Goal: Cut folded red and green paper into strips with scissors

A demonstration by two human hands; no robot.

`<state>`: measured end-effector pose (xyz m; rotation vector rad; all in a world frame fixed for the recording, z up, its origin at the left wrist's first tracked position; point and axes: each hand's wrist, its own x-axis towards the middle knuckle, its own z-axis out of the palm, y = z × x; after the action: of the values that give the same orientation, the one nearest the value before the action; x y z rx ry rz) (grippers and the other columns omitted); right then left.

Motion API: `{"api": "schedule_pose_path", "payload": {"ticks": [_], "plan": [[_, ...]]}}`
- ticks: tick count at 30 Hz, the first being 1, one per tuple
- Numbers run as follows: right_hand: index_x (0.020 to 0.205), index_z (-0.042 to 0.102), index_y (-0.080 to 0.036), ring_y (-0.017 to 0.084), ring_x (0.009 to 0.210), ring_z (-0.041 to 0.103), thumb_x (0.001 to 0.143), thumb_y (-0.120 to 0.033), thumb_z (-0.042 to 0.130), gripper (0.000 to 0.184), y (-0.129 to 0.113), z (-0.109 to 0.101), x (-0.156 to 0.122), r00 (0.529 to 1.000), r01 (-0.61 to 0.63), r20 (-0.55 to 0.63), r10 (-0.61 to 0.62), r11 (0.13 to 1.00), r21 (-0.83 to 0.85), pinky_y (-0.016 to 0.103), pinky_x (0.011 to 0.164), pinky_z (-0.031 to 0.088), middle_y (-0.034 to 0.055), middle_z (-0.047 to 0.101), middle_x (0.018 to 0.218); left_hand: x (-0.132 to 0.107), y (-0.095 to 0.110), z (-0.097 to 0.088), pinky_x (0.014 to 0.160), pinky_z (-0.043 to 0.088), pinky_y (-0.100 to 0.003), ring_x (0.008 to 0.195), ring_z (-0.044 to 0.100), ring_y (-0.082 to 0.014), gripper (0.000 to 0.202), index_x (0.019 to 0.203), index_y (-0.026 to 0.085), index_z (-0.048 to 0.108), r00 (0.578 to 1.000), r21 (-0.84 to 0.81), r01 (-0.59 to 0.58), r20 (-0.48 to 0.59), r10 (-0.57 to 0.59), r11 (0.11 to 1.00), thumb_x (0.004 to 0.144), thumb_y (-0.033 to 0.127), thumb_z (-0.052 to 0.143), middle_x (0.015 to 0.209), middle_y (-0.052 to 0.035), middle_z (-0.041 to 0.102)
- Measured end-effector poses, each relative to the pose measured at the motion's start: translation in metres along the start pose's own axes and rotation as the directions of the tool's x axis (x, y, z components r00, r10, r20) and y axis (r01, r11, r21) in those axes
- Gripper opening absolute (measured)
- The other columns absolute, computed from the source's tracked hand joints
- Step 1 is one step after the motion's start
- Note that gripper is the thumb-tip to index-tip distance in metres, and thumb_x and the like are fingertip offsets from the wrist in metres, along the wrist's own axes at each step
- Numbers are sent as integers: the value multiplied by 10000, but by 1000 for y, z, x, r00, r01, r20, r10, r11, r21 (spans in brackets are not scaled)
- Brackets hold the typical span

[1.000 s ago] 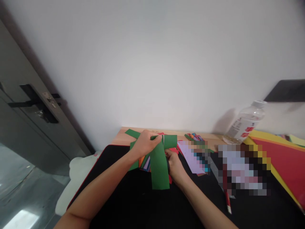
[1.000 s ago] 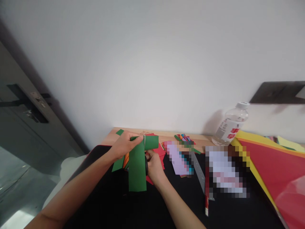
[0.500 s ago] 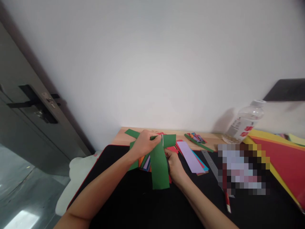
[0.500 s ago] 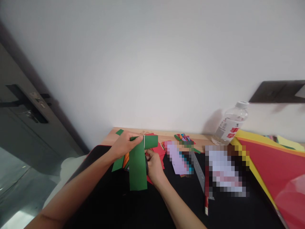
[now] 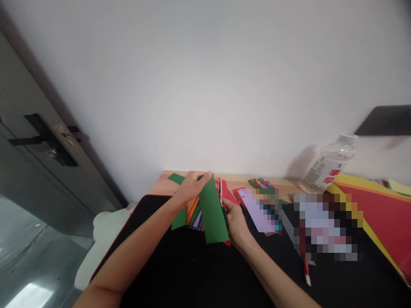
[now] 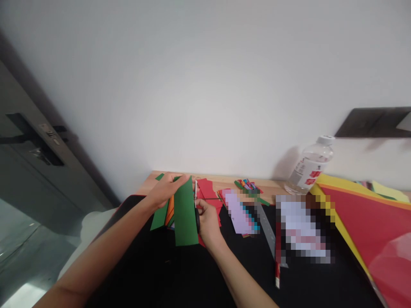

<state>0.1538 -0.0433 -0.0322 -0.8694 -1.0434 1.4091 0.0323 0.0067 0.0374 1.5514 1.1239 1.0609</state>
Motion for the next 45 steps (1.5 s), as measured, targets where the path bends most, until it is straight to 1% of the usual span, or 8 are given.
{"api": "schedule_pose_path", "payload": {"ticks": [7, 10, 16, 22, 25, 30, 37, 45], "plan": [[704, 544, -189, 72, 370, 399, 566, -298, 753, 273, -12, 6, -10, 947, 212, -224, -230, 972, -100, 185, 385, 316, -96, 451, 416, 25, -28, -13, 320, 228, -188, 328, 312, -59, 422, 543, 199, 351, 980, 71, 68, -189, -53, 995, 802, 497, 500, 416, 73, 309], [760, 556, -182, 80, 399, 428, 650, -333, 717, 247, -14, 5, -14, 869, 310, -328, -372, 923, -227, 191, 402, 329, -80, 475, 458, 29, -38, -11, 309, 259, -186, 308, 331, -60, 411, 575, 195, 383, 985, 114, 103, -151, -85, 988, 835, 506, 449, 421, 69, 337], [776, 548, -177, 84, 412, 444, 701, -378, 688, 257, -14, 2, -11, 820, 326, -412, -397, 916, -235, 196, 410, 367, -76, 480, 473, 35, -49, -11, 502, 485, -252, 544, 606, -141, 464, 901, 155, 544, 993, 355, 121, -26, -119, 927, 867, 567, 334, 681, -54, 616], [784, 536, -182, 94, 433, 494, 700, -381, 694, 267, -11, 1, -9, 848, 315, -389, -360, 933, -176, 212, 456, 419, -73, 500, 487, 40, -54, -50, 834, 439, -429, 1068, 560, -351, 581, 1138, 91, 478, 979, 753, 203, -138, -151, 626, 780, 545, 533, 1072, -259, 608], [784, 535, -180, 101, 440, 502, 704, -388, 689, 271, -9, 1, -8, 863, 290, -367, -348, 935, -207, 206, 441, 397, -66, 505, 481, 40, -58, -60, 882, 386, -487, 1126, 502, -419, 664, 1139, 34, 489, 968, 868, 217, -133, -212, 447, 725, 540, 602, 1122, -326, 567], [762, 531, -185, 97, 398, 459, 673, -416, 711, 307, -4, 2, -6, 926, 229, -255, -279, 951, -209, 207, 413, 346, -78, 471, 436, 42, -65, -60, 849, 414, -467, 1094, 533, -401, 733, 1233, 58, 444, 953, 950, 164, -83, -290, 267, 713, 552, 597, 1137, -283, 589], [732, 555, -185, 104, 377, 441, 603, -512, 729, 392, -2, 6, -7, 968, 141, -179, -175, 972, -186, 224, 406, 364, -76, 466, 412, 46, -70, -69, 807, 456, -355, 1046, 587, -322, 585, 1182, 119, 502, 952, 970, 91, -19, -304, 226, 726, 475, 589, 1098, -196, 641], [744, 561, -192, 134, 396, 506, 623, -504, 727, 374, 4, 3, -5, 979, 130, -129, -159, 969, -209, 250, 423, 418, -52, 533, 441, 48, -62, -83, 640, 496, -295, 677, 665, -214, 312, 998, 145, 621, 933, 938, 148, -27, -360, 315, 765, 350, 588, 750, -69, 698]]}}
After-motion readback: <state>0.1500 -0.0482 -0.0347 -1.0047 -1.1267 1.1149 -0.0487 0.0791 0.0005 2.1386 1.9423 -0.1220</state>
